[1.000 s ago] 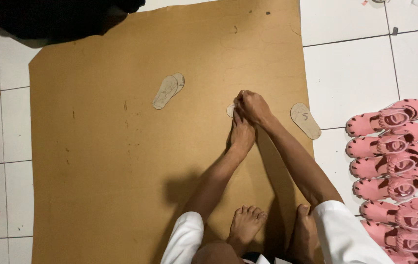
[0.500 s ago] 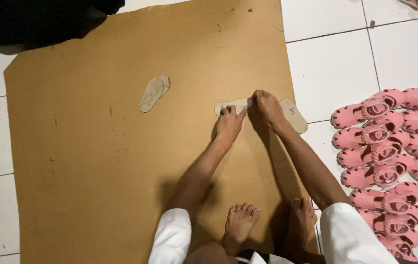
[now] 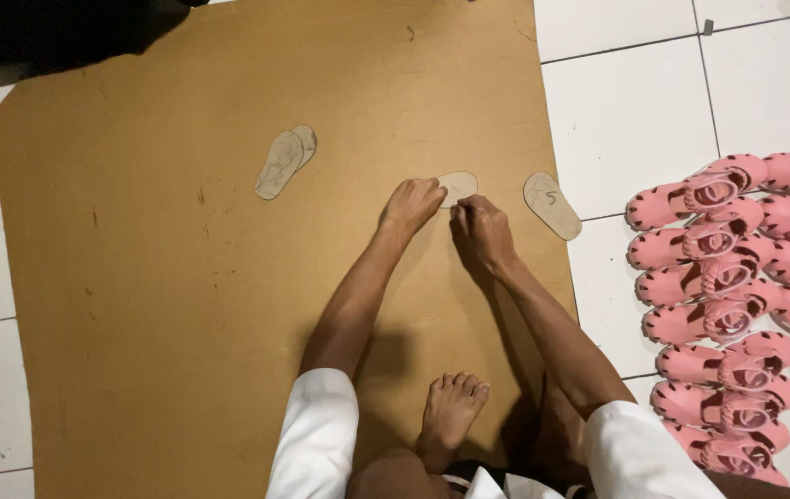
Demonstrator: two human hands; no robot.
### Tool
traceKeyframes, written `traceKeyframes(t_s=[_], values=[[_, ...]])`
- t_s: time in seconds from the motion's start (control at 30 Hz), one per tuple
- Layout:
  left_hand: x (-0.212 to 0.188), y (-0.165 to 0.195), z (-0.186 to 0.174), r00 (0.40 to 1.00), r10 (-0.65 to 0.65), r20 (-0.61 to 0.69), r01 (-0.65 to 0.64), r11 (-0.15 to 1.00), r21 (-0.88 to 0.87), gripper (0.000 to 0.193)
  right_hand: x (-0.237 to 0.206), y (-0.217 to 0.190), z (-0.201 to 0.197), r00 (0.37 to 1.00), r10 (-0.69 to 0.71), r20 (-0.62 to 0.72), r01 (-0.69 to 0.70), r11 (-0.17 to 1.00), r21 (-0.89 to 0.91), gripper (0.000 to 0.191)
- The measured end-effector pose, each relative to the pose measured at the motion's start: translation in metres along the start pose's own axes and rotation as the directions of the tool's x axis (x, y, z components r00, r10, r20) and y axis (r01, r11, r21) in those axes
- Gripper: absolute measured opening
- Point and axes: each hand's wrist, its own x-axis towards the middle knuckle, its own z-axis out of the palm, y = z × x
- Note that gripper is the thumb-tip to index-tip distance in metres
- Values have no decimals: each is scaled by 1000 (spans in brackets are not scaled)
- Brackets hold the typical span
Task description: The person sits on a cardboard sheet on the floor of a sandal workshop and traces around foam sandal insoles with a pen, then writes size numbers on the cut insoles. Rows of finished pink sandals lie on the tiled floor beside the work area.
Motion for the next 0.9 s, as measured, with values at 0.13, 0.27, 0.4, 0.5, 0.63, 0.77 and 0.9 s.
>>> traceKeyframes(t_s=[0.13, 0.27, 0.4, 0.5, 0.63, 0.77, 0.9], values=[[-1, -5, -5, 1000, -1, 16, 0, 1000, 23, 13, 6, -20, 14, 998, 47, 38, -49, 998, 45, 15], [-3, -9, -6, 999, -6, 32, 5, 1000, 21, 13, 8, -23, 30, 997, 19, 77, -29, 992, 124, 14], [-3, -9, -4, 999, -13, 33, 13, 1000, 10, 13, 14, -5, 34, 998, 54, 39, -59, 985, 160, 14], [-3, 11, 4, 995, -62, 81, 53, 994, 100, 15, 16, 10, 13, 985, 163, -59, -155, 980, 128, 9], [8, 74, 15, 936, -299, 188, 195, 881, 431, 36, 32, 8, -11, 961, 237, -140, -203, 954, 221, 10], [25, 100, 17, 826, -333, 456, 86, 873, 481, 63, 66, -3, -10, 977, 30, 209, -54, 993, 109, 13], [27, 96, 11, 788, -482, 383, 361, 866, 346, 59, 79, -3, 7, 891, -158, 426, 169, 986, 13, 14]])
